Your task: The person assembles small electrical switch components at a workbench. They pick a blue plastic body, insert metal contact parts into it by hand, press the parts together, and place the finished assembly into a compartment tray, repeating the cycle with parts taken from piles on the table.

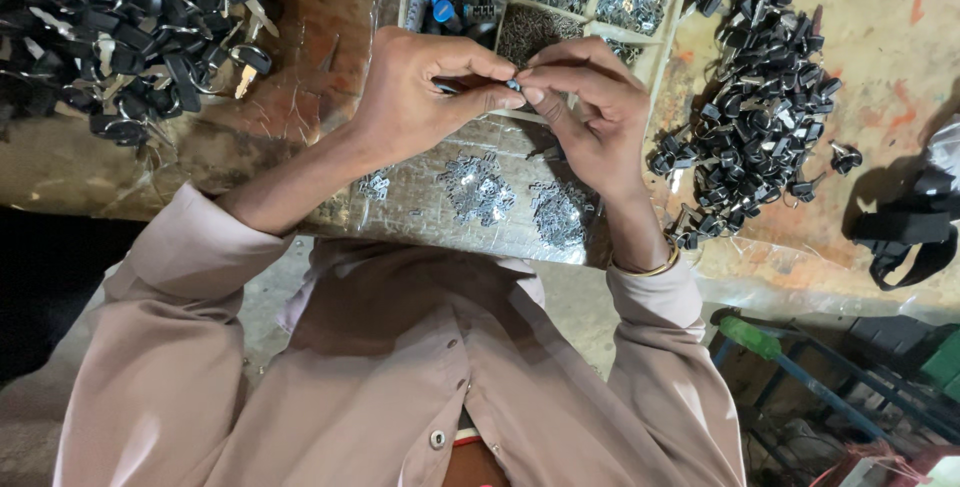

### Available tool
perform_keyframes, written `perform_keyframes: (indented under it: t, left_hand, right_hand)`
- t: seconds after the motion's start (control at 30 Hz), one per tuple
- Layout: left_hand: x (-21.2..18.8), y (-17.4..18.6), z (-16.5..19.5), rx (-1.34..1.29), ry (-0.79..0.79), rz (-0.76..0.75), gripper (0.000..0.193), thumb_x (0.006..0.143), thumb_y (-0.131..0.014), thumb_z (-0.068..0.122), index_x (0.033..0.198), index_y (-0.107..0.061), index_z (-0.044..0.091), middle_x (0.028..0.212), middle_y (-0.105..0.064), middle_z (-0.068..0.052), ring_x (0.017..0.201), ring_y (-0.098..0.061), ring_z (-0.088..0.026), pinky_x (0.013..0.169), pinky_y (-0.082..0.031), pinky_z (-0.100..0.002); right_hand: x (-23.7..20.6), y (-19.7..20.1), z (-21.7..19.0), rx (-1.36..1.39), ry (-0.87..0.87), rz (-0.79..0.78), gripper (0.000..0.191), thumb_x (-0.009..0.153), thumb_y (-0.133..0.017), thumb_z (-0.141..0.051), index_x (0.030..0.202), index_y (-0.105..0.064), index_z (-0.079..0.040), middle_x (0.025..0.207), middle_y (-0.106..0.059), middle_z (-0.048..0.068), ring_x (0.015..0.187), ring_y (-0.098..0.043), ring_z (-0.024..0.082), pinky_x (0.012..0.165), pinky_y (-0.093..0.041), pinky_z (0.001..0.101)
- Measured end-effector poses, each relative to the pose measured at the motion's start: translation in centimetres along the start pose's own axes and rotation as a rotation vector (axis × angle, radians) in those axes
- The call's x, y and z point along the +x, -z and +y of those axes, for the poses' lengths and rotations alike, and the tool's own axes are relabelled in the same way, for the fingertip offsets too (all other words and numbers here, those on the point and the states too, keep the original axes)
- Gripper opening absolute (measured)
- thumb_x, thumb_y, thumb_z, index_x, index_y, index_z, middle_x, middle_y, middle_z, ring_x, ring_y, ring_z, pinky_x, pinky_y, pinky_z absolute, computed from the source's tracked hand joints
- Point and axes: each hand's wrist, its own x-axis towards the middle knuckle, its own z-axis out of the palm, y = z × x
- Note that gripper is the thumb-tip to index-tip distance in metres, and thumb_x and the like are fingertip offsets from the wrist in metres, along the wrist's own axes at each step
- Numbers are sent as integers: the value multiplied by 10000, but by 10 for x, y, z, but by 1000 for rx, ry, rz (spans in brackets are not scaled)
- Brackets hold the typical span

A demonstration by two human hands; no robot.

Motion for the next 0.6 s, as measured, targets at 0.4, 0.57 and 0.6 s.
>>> perform_keyframes:
  t: [0.4,0.57,0.6]
  left_hand:
    - [1,1,1,5,-17,-8,176,968,-807,-43,1136,-767,-14,1133,-781,-132,1017,-792,-191,868,-670,-280]
    - [1,0,3,-18,13,3,169,956,-829,-30,1112,-765,-16,1109,-784,-130,1001,-792,-183,862,-668,-282]
    - [1,0,3,-20,12,3,168,955,-830,-29,1109,-765,-17,1106,-784,-131,1001,-792,-182,859,-669,-281]
  right_hand:
    - [0,2,7,495,-279,38,168,1049,-660,90,1163,-737,-7,1161,-630,50,1031,-604,111,934,-498,256]
    - [1,-3,4,467,-286,51,158,1041,-669,89,1156,-729,1,1178,-619,46,1111,-601,127,979,-501,263]
    - [2,-3,3,467,-287,53,158,1040,-669,92,1157,-729,2,1182,-617,46,1120,-599,127,988,-498,263]
